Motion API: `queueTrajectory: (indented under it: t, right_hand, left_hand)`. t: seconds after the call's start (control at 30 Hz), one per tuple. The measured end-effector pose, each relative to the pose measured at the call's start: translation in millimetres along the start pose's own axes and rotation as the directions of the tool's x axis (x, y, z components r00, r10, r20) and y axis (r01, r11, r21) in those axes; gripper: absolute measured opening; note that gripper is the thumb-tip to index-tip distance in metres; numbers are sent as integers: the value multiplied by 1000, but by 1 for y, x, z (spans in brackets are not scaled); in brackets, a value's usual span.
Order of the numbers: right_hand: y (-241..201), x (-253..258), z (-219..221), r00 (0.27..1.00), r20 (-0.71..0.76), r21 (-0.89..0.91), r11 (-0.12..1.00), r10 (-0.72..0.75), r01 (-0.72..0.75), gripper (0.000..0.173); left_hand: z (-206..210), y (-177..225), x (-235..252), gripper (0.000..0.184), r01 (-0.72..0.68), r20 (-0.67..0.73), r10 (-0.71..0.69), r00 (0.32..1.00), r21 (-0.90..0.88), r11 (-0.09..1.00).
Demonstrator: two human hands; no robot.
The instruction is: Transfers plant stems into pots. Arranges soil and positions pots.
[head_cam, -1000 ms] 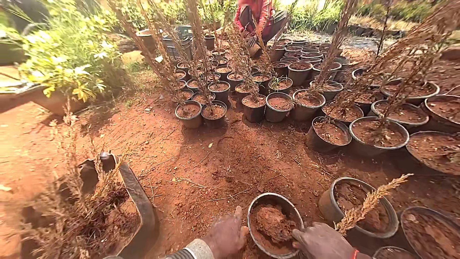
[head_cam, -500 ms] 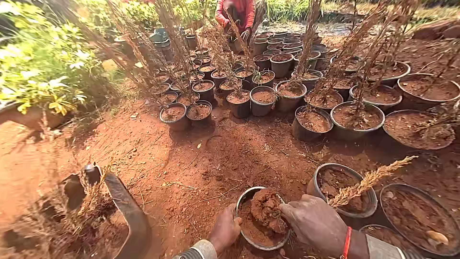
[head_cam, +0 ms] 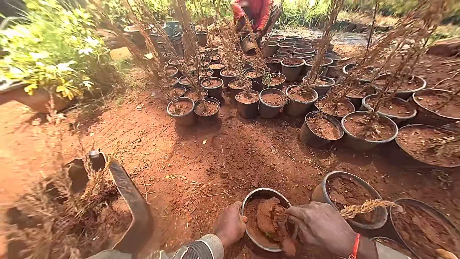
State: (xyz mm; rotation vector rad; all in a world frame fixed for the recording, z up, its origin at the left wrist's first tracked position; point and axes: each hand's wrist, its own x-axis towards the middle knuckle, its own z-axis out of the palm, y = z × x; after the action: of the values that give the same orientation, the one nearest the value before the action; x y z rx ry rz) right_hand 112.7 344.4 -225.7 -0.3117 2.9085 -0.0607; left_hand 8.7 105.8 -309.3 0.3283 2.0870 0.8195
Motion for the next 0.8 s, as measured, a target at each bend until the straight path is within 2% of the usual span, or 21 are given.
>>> queueTrajectory:
  t: [0.03, 0.07, 0.1, 0.13, 0.17, 0.2, 0.23, 0.27, 0.33, 0.37, 0.4, 0.43, 0.47, 0.5, 0.53, 0.6, 0.63, 0.67, 0.7, 0.73, 0.8]
  right_hand:
    - [0, 0, 1, 971, -227, -55, 996, -80, 69, 21]
    - [-1, 1, 2, 924, -359, -108, 989, -133, 101, 21]
    - [0, 0, 3, 918, -362, -138, 984, -160, 117, 22]
    - [0, -1, 4, 964, -219, -149, 982, -148, 117, 19]
    - [-4, -1, 3, 995, 77, -106, 992, -60, 68, 19]
    - [-7, 4, 4, 940, 340, -69, 998, 31, -8, 22]
    - [-5, 7, 5, 901, 429, -52, 998, 63, -45, 25]
    - [-2, 6, 2, 928, 368, -40, 998, 54, -42, 24]
    - [3, 1, -3, 998, -24, -68, 996, -61, 59, 19]
    - [4, 3, -3, 977, -179, -106, 989, -118, 100, 19]
    - [5, 4, -2, 958, -243, -132, 984, -150, 121, 18]
    - [2, 4, 0, 973, -182, -115, 986, -142, 123, 18]
    - [-3, 3, 2, 996, 2, -77, 993, -85, 85, 20]
    - [-8, 5, 0, 974, 227, -43, 999, 5, 5, 23]
    - [-7, 9, -2, 941, 329, -33, 997, 72, -64, 26]
    - [0, 6, -14, 954, 272, 22, 990, 128, -140, 31]
    - [3, 1, -15, 990, 105, 40, 995, 90, -95, 30]
    - [4, -3, -9, 995, -102, 18, 1000, 9, -7, 25]
    - [5, -6, 0, 973, -221, -21, 998, -62, 58, 22]
    - [7, -8, 8, 967, -231, -75, 993, -104, 88, 20]
    - [9, -11, 11, 1000, -2, -60, 998, -21, 21, 19]
  left_hand:
    - [1, -3, -1, 49, 7, 5, -7, 1000, -15, 1000]
    - [1, -4, -1, 50, 10, 10, -9, 1000, -22, 1000]
    - [1, -3, 0, 50, 7, 10, -6, 1000, -31, 999]
    - [1, -2, 1, 50, 5, 11, -4, 1000, -43, 999]
    - [1, -1, 2, 49, 1, 11, 0, 1000, -54, 999]
    - [2, -1, 2, 48, -4, 5, 5, 1000, -52, 999]
    - [1, 2, 2, 48, -4, 7, 4, 1000, -33, 999]
    - [-1, 4, 3, 49, -7, 8, 7, 1000, -16, 1000]
    - [1, 0, 1, 50, -17, 9, 17, 1000, -24, 1000]
    - [2, -2, 0, 49, -20, 10, 20, 1000, -27, 999]
    - [1, -2, 0, 48, -26, 5, 26, 1000, -26, 999]
    - [1, -1, 1, 47, -25, 0, 25, 1000, -26, 999]
    - [2, -1, 1, 46, -19, -6, 19, 1000, -29, 999]
    - [2, 0, 1, 45, -11, -7, 11, 1000, -27, 1000]
    - [2, 1, 1, 46, -9, -7, 9, 1000, -16, 1000]
    - [1, 1, 2, 46, -20, 0, 20, 1000, -8, 1000]
    - [2, 0, 2, 46, -27, -1, 27, 1000, -16, 1000]
    - [1, -2, 1, 47, -29, 0, 29, 1000, -17, 999]
    - [1, -2, 0, 47, -29, 3, 29, 1000, -17, 999]
    - [1, -2, 1, 46, -28, 2, 28, 1000, -19, 999]
    - [2, 0, 2, 45, -16, 4, 16, 1000, -16, 1000]
